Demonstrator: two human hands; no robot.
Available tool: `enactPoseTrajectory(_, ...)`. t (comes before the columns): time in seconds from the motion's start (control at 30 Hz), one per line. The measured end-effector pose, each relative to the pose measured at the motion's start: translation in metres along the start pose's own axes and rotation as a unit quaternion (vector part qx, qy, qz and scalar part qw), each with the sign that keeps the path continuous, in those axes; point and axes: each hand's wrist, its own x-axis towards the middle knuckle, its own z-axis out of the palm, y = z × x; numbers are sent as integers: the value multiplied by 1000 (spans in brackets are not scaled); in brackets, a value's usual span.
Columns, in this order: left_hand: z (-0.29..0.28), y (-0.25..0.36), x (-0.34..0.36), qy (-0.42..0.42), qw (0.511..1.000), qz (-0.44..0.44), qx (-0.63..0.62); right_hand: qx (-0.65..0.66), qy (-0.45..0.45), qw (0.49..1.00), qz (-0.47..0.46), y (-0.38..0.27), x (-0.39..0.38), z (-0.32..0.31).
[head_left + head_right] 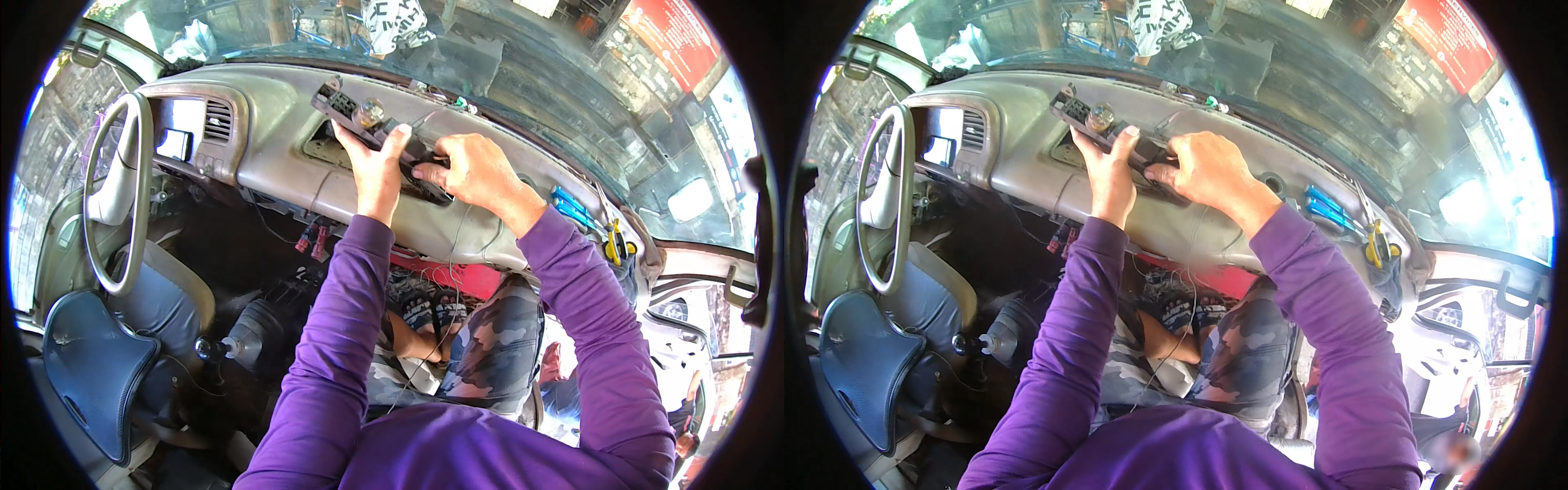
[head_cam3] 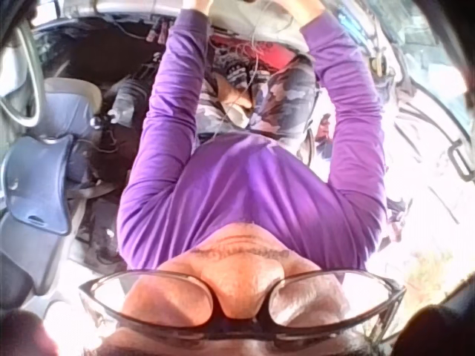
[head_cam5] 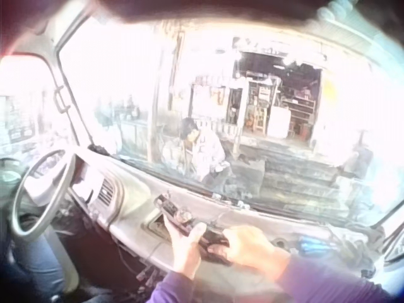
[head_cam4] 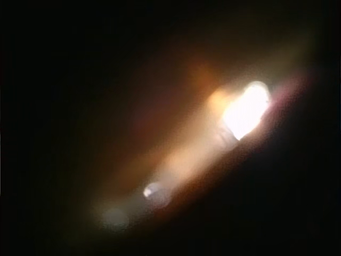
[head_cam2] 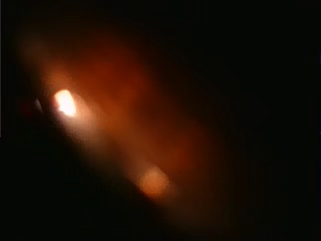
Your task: The person works on the car dashboard, using a soldering iron to heat and manipulate wires and connectors. They repeatedly adjust and reposition the dashboard unit while handling exposed wiring.
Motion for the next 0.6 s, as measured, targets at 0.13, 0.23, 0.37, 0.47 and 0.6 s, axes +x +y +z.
enactPoseTrajectory(0.13, -4, -4, 4, 8, 1000, 0, -7, -33, 64, 997, -8, -7, -2, -15)
enactPoseTrajectory(0.23, -6, -6, 9, 9, 997, -14, -79, -73, 80, 994, -18, -18, 4, -22)
enactPoseTrajectory(0.37, -10, -3, 7, 27, 992, -26, -124, -145, -24, 989, -29, -41, 22, -28)
enactPoseTrajectory(0.47, -11, 4, 2, 35, 992, -29, -121, -190, -92, 976, -60, -58, 32, -29)
enactPoseTrajectory(0.6, -9, 13, -5, 16, 987, -62, -149, -232, -91, 963, -101, -51, 41, -23)
